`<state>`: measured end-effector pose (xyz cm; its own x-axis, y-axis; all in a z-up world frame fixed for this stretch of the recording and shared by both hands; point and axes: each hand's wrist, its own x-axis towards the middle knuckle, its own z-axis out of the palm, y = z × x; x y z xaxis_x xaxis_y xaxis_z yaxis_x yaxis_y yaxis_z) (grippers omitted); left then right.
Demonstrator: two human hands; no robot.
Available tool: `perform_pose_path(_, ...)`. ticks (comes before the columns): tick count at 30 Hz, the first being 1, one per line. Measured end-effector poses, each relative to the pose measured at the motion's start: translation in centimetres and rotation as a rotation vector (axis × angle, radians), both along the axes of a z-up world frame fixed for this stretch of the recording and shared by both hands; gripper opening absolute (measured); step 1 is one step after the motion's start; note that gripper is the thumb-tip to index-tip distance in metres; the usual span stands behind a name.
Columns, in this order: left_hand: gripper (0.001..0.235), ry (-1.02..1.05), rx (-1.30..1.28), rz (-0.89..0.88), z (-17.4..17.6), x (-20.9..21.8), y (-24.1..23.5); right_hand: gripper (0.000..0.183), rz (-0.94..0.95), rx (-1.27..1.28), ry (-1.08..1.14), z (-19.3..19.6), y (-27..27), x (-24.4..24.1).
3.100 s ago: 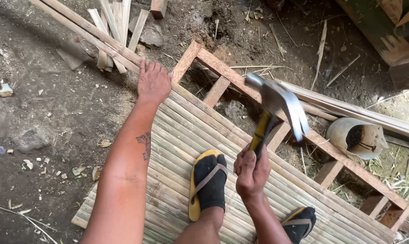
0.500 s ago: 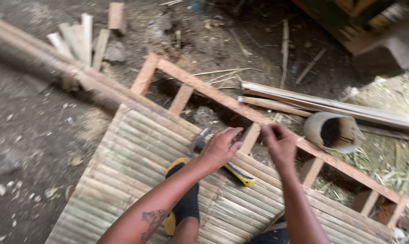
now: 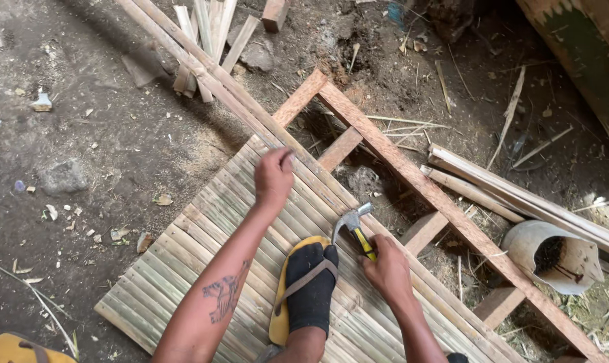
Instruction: The person hammers nails into thin bamboo strips to attach them to a wooden frame. They repeatedly pick up strips, position them, and drive nails using a hammer. The person also adjusts the strips and occasionally reaches for more nails from a container.
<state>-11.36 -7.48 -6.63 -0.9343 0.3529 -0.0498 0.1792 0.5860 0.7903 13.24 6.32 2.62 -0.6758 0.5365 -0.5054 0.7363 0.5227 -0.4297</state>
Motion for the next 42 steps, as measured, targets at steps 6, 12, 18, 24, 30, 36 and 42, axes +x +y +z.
perform_pose_path(6,0.016,0.288,-0.123,0.126,-1.6,-5.9,0.6,0.040,-0.144,-0.229,0.282,2.9,0.1,-5.3)
perform_pose_path(12,0.012,0.251,-0.097,0.069,-2.5,-6.4,0.8,0.036,-0.368,-0.678,0.343,4.6,-3.5,-11.1)
perform_pose_path(18,0.012,0.187,-0.119,0.048,-3.1,-6.3,0.3,0.028,-0.096,-0.372,0.609,2.9,-4.9,-12.0)
perform_pose_path(24,0.022,0.152,-0.059,0.110,-2.5,-6.2,0.9,0.032,0.011,-0.104,0.212,1.7,-4.6,-14.3)
perform_pose_path(30,0.033,0.331,0.085,0.313,-2.3,-8.2,-1.1,0.030,-0.199,-0.320,0.238,-0.1,-4.2,-11.0)
perform_pose_path(36,0.034,-1.048,0.979,0.443,-2.9,-15.8,0.1,0.035,-0.329,-0.519,0.195,-0.1,-4.3,-11.6)
perform_pose_path(42,0.035,-1.102,1.079,0.384,-4.5,-16.5,1.3,0.030,-0.270,-0.544,0.359,4.3,-4.0,-10.3)
